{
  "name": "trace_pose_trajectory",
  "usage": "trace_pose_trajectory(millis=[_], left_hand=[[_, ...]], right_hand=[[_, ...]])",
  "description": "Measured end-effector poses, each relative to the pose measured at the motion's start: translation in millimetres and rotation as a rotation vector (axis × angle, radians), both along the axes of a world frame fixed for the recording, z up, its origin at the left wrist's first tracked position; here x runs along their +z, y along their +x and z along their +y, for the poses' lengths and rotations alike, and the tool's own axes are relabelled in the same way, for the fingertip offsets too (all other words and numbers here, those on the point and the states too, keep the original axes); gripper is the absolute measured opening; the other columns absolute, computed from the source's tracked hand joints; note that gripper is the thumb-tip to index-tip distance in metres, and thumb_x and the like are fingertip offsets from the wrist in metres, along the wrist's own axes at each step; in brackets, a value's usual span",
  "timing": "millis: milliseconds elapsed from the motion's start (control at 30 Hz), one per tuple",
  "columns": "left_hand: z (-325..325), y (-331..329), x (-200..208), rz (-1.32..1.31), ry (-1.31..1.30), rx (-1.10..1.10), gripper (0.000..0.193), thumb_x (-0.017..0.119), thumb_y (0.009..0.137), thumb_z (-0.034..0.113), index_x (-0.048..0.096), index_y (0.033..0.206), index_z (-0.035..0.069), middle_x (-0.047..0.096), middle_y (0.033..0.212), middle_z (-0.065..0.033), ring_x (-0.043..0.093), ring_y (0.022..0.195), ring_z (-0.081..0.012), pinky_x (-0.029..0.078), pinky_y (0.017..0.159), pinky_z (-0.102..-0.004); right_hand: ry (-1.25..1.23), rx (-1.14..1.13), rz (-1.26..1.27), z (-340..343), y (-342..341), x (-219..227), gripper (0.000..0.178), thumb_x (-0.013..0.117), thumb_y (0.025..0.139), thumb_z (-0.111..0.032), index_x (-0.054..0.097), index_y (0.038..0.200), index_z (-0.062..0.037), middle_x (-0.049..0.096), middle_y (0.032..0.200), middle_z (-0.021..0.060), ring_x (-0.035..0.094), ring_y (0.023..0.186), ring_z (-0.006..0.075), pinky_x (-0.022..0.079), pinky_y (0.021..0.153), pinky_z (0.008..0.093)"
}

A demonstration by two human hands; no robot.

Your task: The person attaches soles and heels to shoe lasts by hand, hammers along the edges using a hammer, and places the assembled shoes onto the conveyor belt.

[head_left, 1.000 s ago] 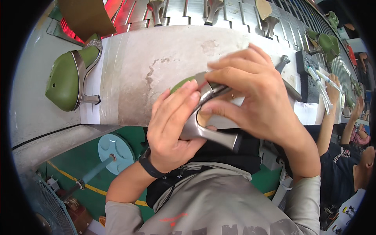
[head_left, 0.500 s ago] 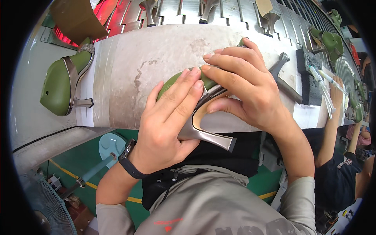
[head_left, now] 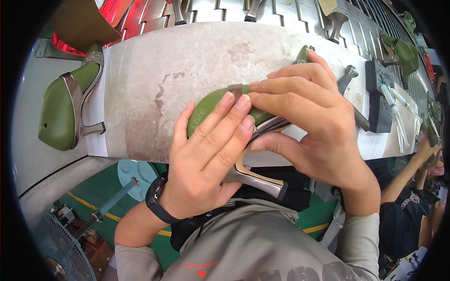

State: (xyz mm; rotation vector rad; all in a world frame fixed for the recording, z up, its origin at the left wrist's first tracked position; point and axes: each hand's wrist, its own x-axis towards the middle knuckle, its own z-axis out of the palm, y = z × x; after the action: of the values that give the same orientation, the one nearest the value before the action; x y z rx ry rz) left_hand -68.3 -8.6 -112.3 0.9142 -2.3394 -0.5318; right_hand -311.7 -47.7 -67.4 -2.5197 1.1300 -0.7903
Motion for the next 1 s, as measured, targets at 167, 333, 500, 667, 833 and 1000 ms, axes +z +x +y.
trace_pose_trajectory(millis=[167, 333, 500, 667, 833, 1000], left_hand=[[9.2, -1.2, -13.3, -0.064, -0.13, 0.063, 0.084, 0.084, 0.081, 0.014, 0.049, 0.155, -0.001, 0.049, 0.159, -0.0289, 0.049, 0.148, -0.0458, 0.029, 0.121, -0.064], [1.9, 0.6, 6.7, 0.034, 0.039, -0.024, 0.077, 0.086, 0.083, 0.02, 0.052, 0.15, 0.002, 0.051, 0.159, -0.0253, 0.049, 0.147, -0.0439, 0.03, 0.123, -0.0606], [-31.4, -10.6, 10.3, 0.162, 0.214, 0.004, 0.063, 0.086, 0.083, 0.015, 0.057, 0.137, 0.0, 0.058, 0.149, -0.0227, 0.06, 0.135, -0.0379, 0.048, 0.112, -0.0438], [-36.4, -21.5, 6.8, 0.116, 0.122, -0.006, 0.069, 0.081, 0.085, 0.012, 0.055, 0.147, -0.002, 0.06, 0.147, -0.0221, 0.059, 0.134, -0.0365, 0.045, 0.114, -0.0423], [-38.3, -23.7, 11.0, 0.109, 0.203, -0.01, 0.067, 0.081, 0.084, 0.015, 0.057, 0.144, -0.003, 0.061, 0.145, -0.0233, 0.057, 0.136, -0.0385, 0.042, 0.116, -0.0456], [-33.3, -19.1, 21.5, 0.067, 0.218, -0.043, 0.07, 0.081, 0.083, 0.016, 0.056, 0.145, -0.003, 0.06, 0.144, -0.0254, 0.056, 0.137, -0.0412, 0.04, 0.115, -0.0486]], right_hand=[[0.174, -0.083, 0.087, 0.2, 16.7, 15.4, 0.052, 0.096, 0.058, -0.017, 0.076, 0.106, -0.006, 0.078, 0.113, 0.006, 0.067, 0.104, 0.0294, 0.046, 0.108, 0.0478], [-0.06, -0.15, 0.024, 10.9, -10.5, -14.4, 0.077, 0.097, 0.065, -0.034, 0.072, 0.132, -0.0066, 0.058, 0.153, 0.0138, 0.048, 0.146, 0.041, 0.044, 0.116, 0.0515], [-0.048, -0.057, -0.021, 12.7, -24.6, -12.6, 0.071, 0.094, 0.07, -0.025, 0.071, 0.135, -0.0114, 0.059, 0.151, 0.0135, 0.048, 0.146, 0.0402, 0.045, 0.116, 0.0502], [0.024, -0.132, 0.113, 19.4, -14.8, 1.8, 0.065, 0.088, 0.08, -0.024, 0.066, 0.14, -0.0111, 0.059, 0.15, 0.0144, 0.046, 0.148, 0.0417, 0.038, 0.118, 0.0637], [-0.03, -0.195, 0.039, 15.7, -27.4, -5.9, 0.066, 0.086, 0.085, -0.022, 0.061, 0.145, -0.0095, 0.058, 0.148, 0.0187, 0.047, 0.147, 0.0428, 0.039, 0.118, 0.0625], [0.016, -0.635, -0.119, 43.7, -87.6, -48.5, 0.048, 0.075, 0.088, -0.004, 0.068, 0.135, -0.0057, 0.061, 0.133, 0.0194, 0.065, 0.114, 0.0367, 0.053, 0.101, 0.0444]])
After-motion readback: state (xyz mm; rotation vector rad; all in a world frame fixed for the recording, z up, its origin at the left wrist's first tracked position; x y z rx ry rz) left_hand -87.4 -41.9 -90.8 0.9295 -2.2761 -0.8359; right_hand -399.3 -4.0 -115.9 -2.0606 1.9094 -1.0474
